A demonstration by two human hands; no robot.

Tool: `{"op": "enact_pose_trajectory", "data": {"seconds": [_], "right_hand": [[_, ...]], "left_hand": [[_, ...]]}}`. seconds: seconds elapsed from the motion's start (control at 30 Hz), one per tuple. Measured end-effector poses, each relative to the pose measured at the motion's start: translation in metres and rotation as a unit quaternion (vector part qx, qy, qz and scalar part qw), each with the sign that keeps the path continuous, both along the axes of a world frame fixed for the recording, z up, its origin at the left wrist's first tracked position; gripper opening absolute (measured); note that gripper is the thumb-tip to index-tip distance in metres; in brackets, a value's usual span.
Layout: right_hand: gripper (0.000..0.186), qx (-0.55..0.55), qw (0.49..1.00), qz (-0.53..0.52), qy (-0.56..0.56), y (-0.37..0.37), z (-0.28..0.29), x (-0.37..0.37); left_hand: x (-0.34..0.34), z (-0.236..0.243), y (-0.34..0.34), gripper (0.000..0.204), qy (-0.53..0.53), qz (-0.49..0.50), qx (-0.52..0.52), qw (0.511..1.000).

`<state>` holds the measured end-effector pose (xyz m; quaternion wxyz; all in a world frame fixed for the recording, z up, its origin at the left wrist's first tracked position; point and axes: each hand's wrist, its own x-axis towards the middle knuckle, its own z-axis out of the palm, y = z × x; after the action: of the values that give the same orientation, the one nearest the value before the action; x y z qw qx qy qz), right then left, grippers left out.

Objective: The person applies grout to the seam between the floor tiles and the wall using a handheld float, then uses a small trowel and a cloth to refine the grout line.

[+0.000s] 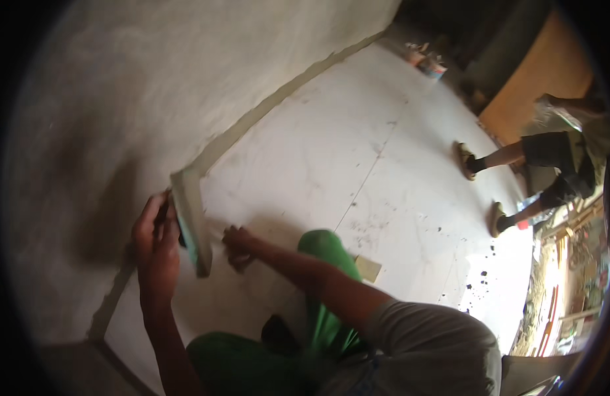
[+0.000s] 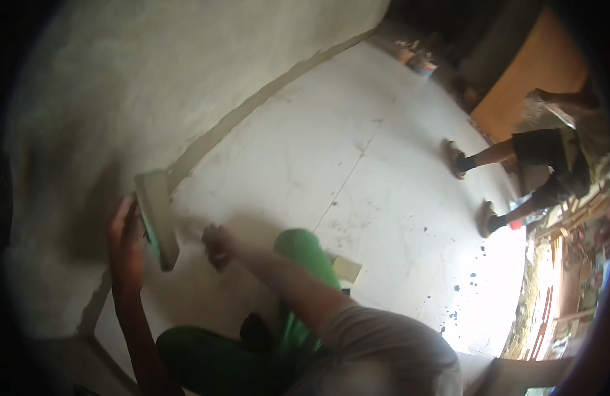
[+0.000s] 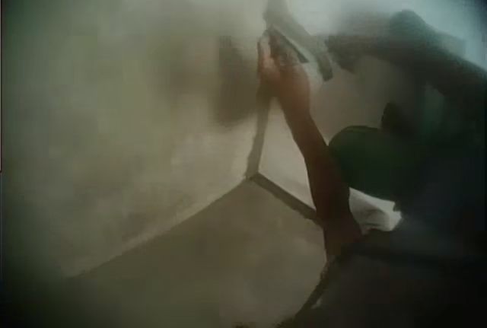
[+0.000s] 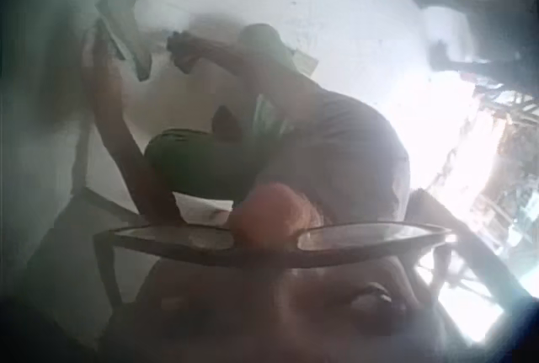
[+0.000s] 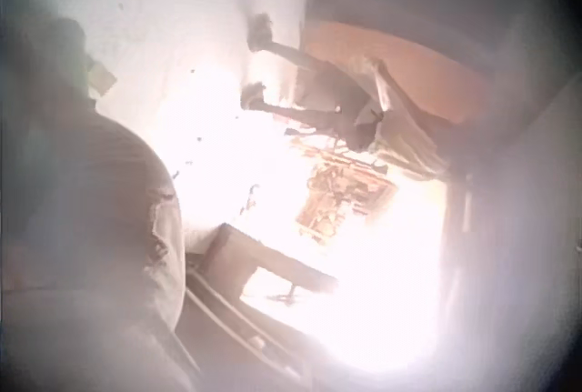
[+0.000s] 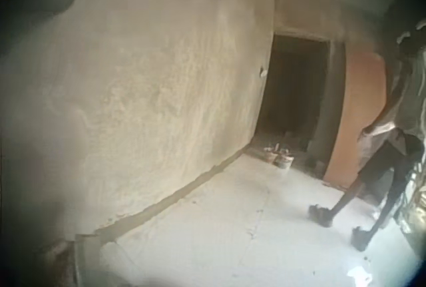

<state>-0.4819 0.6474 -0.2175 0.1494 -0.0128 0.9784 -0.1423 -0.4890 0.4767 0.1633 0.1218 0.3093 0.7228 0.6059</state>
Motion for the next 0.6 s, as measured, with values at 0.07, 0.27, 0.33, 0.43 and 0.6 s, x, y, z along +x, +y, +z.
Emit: {"op": "enact_pose_trajectory", "data": {"seconds": [0.07, 0.27, 0.33, 0.43, 0.6], "right_hand": [[0.039, -0.014, 1.0, -0.004, 0.021, -0.012, 0.01, 0.002], [0.044, -0.078, 0.995, -0.048, -0.029, -0.015, 0.05, 0.026], [0.044, -0.181, 0.975, -0.111, -0.069, -0.009, 0.049, 0.042], [0.038, -0.162, 0.966, -0.199, 0.027, 0.035, 0.011, 0.103], [0.032, -0.564, 0.775, -0.251, 0.135, 0.016, 0.107, 0.157]], "left_hand": [[-0.001, 0.0, 0.007, 0.037, -0.08, -0.024, 0.023, 0.996], [-0.024, -0.02, -0.002, 0.039, -0.064, 0.017, -0.04, 0.997], [-0.022, -0.023, -0.001, 0.04, -0.092, 0.024, -0.029, 0.995], [-0.009, -0.025, 0.024, 0.043, -0.131, 0.033, -0.003, 0.991], [-0.021, -0.034, -0.02, 0.048, -0.123, 0.179, 0.011, 0.976]]}}
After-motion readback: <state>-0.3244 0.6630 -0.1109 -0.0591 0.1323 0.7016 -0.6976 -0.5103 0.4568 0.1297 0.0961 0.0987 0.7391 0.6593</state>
